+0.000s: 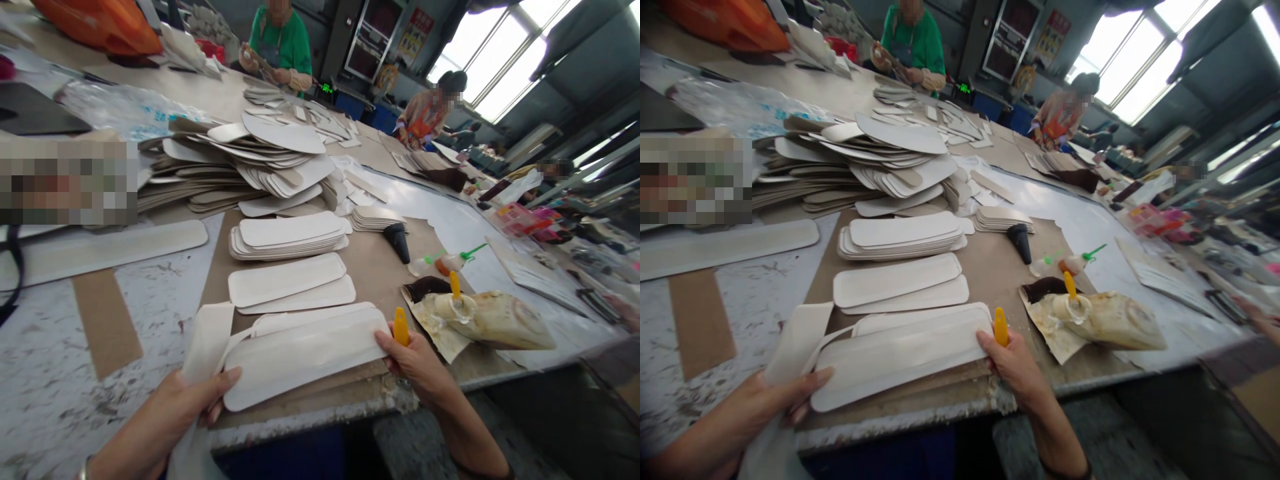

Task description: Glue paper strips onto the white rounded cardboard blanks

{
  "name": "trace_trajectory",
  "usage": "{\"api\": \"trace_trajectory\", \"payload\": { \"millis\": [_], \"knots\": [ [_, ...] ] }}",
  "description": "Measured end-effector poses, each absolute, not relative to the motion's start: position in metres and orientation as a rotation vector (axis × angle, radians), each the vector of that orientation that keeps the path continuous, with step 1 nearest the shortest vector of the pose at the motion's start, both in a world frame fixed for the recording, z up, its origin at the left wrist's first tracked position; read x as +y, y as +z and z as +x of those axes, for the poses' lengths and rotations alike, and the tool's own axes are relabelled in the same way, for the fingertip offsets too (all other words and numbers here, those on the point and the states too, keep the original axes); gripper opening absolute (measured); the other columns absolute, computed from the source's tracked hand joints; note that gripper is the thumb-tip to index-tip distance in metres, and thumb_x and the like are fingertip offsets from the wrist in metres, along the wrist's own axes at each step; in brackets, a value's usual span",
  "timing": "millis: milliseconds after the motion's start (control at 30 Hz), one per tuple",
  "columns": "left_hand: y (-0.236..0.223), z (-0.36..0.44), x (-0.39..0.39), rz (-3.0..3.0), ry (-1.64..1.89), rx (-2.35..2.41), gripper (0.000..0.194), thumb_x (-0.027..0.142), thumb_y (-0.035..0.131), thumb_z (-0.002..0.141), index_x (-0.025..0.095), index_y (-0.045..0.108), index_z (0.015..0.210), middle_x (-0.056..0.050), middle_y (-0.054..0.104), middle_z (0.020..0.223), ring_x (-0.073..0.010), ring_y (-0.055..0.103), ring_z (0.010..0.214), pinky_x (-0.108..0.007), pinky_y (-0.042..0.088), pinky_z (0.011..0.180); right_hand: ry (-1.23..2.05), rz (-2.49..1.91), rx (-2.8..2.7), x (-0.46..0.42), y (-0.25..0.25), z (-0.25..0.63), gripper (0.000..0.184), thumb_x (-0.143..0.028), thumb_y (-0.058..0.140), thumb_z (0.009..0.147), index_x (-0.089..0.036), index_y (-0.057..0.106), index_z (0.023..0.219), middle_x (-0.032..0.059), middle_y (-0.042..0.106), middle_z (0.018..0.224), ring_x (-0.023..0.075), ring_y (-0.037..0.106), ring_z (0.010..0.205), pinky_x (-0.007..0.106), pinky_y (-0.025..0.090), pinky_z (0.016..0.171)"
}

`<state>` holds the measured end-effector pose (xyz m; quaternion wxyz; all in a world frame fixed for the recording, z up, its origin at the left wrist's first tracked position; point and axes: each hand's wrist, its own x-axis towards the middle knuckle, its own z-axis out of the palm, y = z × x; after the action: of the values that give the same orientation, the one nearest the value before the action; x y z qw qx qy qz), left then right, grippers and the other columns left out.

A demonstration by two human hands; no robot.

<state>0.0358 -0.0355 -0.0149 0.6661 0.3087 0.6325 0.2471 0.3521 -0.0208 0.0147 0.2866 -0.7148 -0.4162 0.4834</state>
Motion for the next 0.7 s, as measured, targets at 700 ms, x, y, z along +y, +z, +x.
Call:
{"api": "trace_trajectory", "payload": {
  "millis": [700],
  "knots": [
    [-0.005, 0.034, -0.036, 0.416, 0.816, 1.297, 0.037, 0.041, 0.08, 0.048, 0.015, 0.054, 0.053, 0.005, 0.046, 0.043, -0.0048, 0.036, 0.042, -0.017, 0.029, 0.042, 1.427, -1.735, -0.816, -0.04, 0.01, 0.337, 0.04, -0.053, 0.068, 0.069, -0.02, 0.047, 0.067, -0.0078, 0.038, 0.045, 0.0069, 0.026, 0.044, 0.019, 0.021, 0.043]
  ]
}}
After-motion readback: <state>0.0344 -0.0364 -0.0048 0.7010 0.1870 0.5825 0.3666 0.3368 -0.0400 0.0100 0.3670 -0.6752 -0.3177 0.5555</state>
